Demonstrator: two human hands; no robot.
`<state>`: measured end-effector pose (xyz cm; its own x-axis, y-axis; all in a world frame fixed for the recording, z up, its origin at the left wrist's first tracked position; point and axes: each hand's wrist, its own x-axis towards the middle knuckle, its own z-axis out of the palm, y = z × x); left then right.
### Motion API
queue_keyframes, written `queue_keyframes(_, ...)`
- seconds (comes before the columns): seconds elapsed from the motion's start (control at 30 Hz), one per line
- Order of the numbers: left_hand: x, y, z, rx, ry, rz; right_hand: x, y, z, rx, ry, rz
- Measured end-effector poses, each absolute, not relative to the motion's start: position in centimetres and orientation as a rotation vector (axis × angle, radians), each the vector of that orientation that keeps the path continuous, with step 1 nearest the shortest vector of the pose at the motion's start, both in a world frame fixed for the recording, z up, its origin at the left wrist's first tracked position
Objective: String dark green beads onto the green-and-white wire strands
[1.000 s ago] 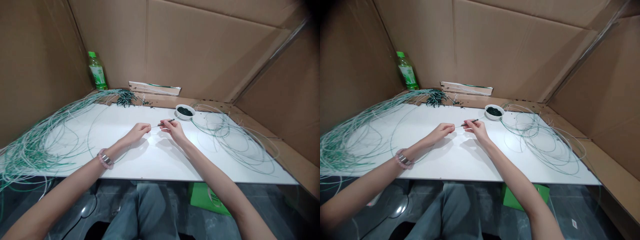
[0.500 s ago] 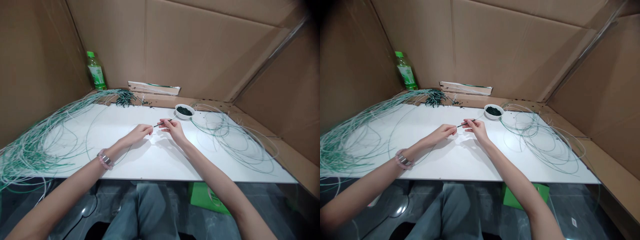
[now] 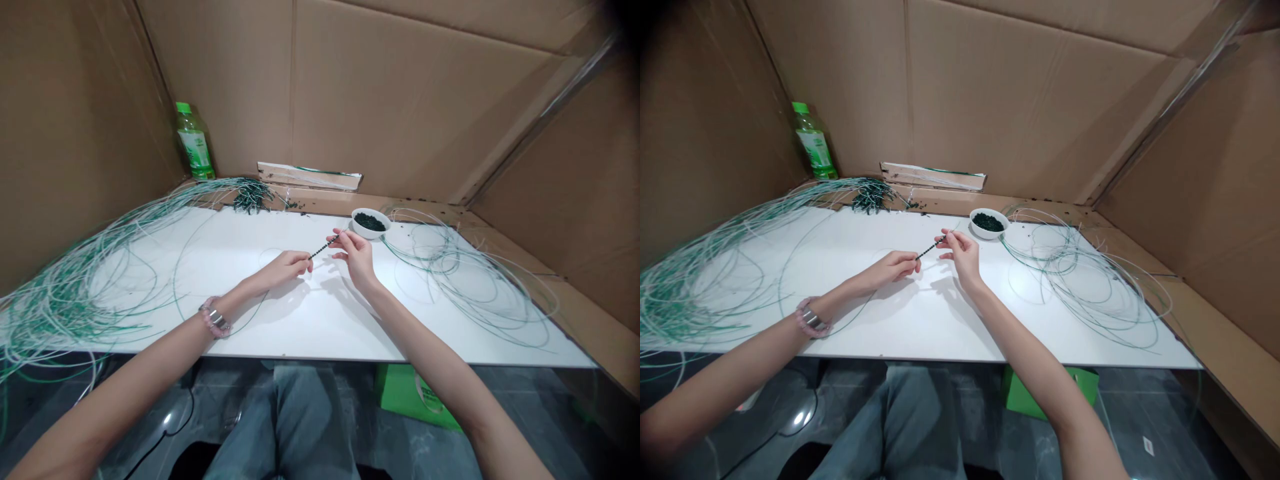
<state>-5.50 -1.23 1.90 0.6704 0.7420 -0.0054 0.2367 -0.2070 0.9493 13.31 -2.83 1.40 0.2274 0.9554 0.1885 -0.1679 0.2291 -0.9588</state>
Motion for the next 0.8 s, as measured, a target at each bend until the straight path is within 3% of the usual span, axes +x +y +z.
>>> queue_keyframes(0.63,0.1,-1.3,0.0,1.057,0.653,0.760,13.1,-3.4,0.4,-1.114,-1.404,0.743)
queue_keyframes(0.8,-0.2,-1.2,0.1,1.017,0.664,0.795,13.1,-3.7,1.2,-1.085,-1.392,0.855)
